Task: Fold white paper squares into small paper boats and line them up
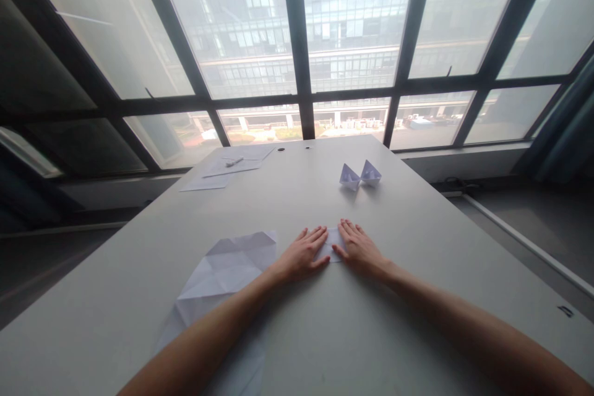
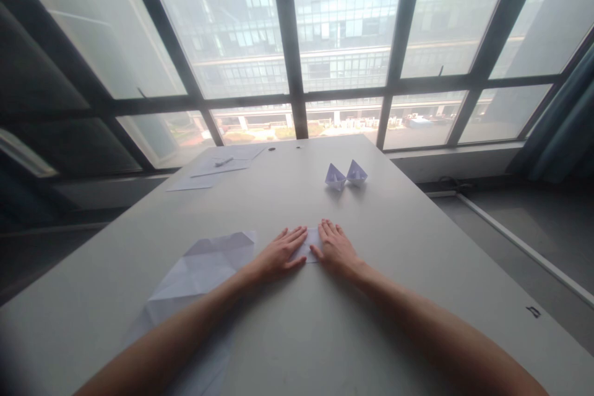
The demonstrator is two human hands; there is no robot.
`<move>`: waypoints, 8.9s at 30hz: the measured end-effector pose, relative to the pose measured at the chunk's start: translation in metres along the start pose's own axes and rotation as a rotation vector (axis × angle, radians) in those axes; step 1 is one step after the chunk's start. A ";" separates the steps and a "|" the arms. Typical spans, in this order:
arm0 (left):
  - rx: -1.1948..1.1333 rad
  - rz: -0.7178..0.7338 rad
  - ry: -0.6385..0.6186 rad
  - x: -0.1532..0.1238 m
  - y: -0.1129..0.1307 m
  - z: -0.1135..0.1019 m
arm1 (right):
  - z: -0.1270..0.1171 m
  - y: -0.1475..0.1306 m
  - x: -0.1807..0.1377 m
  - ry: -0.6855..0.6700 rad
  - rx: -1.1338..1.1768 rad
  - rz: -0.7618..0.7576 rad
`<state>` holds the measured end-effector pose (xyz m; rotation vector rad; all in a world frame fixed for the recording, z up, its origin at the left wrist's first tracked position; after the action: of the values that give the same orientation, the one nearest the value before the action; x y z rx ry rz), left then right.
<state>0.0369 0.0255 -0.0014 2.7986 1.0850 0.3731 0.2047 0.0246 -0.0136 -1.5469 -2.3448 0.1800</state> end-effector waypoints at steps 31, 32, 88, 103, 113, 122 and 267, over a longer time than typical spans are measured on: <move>-0.029 0.007 -0.013 0.001 0.002 -0.002 | -0.005 -0.010 -0.001 -0.038 0.079 -0.187; -0.028 0.006 -0.011 0.001 0.002 -0.002 | -0.005 -0.010 -0.001 -0.038 0.081 -0.188; -0.011 0.000 -0.024 0.000 0.000 0.001 | 0.001 -0.003 0.000 -0.010 -0.021 -0.095; -0.014 0.001 -0.024 0.001 0.000 0.000 | 0.000 -0.002 0.000 -0.003 -0.021 -0.085; -0.011 0.002 -0.007 0.001 0.003 -0.003 | -0.002 -0.006 -0.001 -0.044 0.021 -0.162; 0.050 -0.017 -0.036 0.000 0.001 -0.002 | 0.007 0.004 0.002 -0.020 -0.045 -0.033; 0.004 -0.026 -0.010 0.001 0.002 -0.003 | -0.004 -0.008 -0.001 -0.033 0.111 -0.192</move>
<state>0.0380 0.0242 0.0023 2.7839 1.1206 0.3546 0.1991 0.0205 -0.0081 -1.2687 -2.4468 0.2863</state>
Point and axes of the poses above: each hand's wrist, its own x-axis towards the middle knuckle, its own z-axis out of the palm, y = z × x, the point moved 5 cm from there along x, towards the middle knuckle, and after that the axes turned 5 degrees about y, right-handed, at the moved point
